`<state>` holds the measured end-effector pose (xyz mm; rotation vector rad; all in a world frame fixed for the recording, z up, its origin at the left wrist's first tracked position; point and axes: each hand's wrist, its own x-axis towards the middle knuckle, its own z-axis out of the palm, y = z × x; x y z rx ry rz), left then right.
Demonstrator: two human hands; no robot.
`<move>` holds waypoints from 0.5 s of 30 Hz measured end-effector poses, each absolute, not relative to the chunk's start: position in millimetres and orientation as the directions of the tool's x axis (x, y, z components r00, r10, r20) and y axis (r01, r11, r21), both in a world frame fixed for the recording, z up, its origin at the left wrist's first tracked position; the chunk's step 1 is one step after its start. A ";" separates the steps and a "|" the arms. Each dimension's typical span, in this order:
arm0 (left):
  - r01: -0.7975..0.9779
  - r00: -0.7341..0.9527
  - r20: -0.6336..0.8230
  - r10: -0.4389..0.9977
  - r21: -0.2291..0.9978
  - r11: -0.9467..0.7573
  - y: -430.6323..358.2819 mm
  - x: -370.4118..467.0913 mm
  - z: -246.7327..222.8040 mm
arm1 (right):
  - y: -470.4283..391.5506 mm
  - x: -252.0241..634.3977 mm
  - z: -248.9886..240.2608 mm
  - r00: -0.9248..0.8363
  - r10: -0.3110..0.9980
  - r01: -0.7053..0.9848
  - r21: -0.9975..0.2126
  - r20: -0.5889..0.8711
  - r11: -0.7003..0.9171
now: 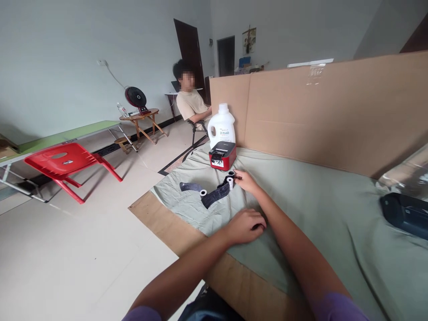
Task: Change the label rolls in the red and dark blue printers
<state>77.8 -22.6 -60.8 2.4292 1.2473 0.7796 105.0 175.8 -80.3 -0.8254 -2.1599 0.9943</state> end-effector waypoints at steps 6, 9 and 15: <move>0.622 0.482 0.351 0.803 0.507 -0.596 -23.5 77.3 -62.3 | 160.7 143.0 -78.4 -0.571 0.791 0.242 -0.876 0.220 0.418; 0.625 0.466 0.361 0.808 0.512 -0.589 -24.7 77.7 -60.6 | 142.6 181.8 -76.4 -0.561 0.794 0.276 -0.850 0.235 0.448; 0.617 0.411 0.345 0.844 0.576 -0.536 -32.3 77.9 -58.7 | 102.9 339.6 -60.8 -0.394 0.887 0.496 -0.757 0.240 0.425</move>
